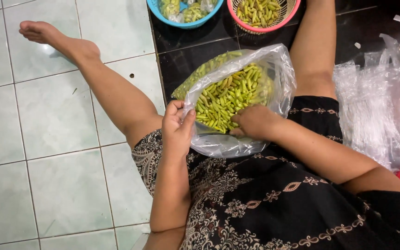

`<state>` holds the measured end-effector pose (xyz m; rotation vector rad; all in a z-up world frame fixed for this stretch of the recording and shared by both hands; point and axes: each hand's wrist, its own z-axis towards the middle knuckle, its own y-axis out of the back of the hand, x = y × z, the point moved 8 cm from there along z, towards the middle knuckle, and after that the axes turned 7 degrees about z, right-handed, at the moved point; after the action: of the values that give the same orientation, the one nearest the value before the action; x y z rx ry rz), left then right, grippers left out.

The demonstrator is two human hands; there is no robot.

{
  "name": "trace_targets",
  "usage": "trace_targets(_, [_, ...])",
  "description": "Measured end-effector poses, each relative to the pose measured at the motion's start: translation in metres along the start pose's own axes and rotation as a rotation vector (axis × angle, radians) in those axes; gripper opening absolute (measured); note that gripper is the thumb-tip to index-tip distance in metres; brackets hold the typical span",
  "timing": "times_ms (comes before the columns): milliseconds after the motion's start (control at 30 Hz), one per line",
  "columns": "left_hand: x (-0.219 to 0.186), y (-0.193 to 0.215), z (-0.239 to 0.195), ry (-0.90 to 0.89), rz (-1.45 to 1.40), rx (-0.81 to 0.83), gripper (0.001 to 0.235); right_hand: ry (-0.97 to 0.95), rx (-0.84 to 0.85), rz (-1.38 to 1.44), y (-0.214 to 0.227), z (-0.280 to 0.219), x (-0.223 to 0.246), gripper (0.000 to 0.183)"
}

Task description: The person packs green peppers into small plastic bags by hand while sitting on the floor.

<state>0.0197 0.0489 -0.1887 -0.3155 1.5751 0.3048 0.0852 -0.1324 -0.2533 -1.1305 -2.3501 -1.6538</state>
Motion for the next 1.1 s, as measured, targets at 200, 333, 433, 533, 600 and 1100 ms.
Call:
trace_targets(200, [0.009,0.009,0.003,0.051,-0.065,-0.053,0.013,0.061,0.233,0.076,-0.013,-0.025,0.023,0.077])
trace_targets(333, [0.002,0.000,0.042,-0.009,-0.073,-0.058,0.015,-0.033,-0.423,-0.254,-0.028,0.015,-0.065,0.007])
trace_targets(433, [-0.002,0.003,0.088,-0.083,-0.107,-0.131,0.013,0.019,-0.967,0.009,0.043,-0.016,-0.074,0.014])
trace_targets(533, [-0.004,-0.014,0.095,-0.078,-0.088,-0.099,0.012,0.147,-0.892,-0.116,0.042,-0.031,-0.024,0.018])
trace_targets(600, [-0.012,-0.014,0.079,-0.064,-0.091,-0.064,0.012,0.148,-0.716,-0.184,0.013,-0.036,-0.022,0.009])
trace_targets(1100, [-0.010,-0.008,0.021,-0.054,0.143,0.074,0.023,-0.141,-0.421,0.336,0.095,0.015,-0.094,0.079])
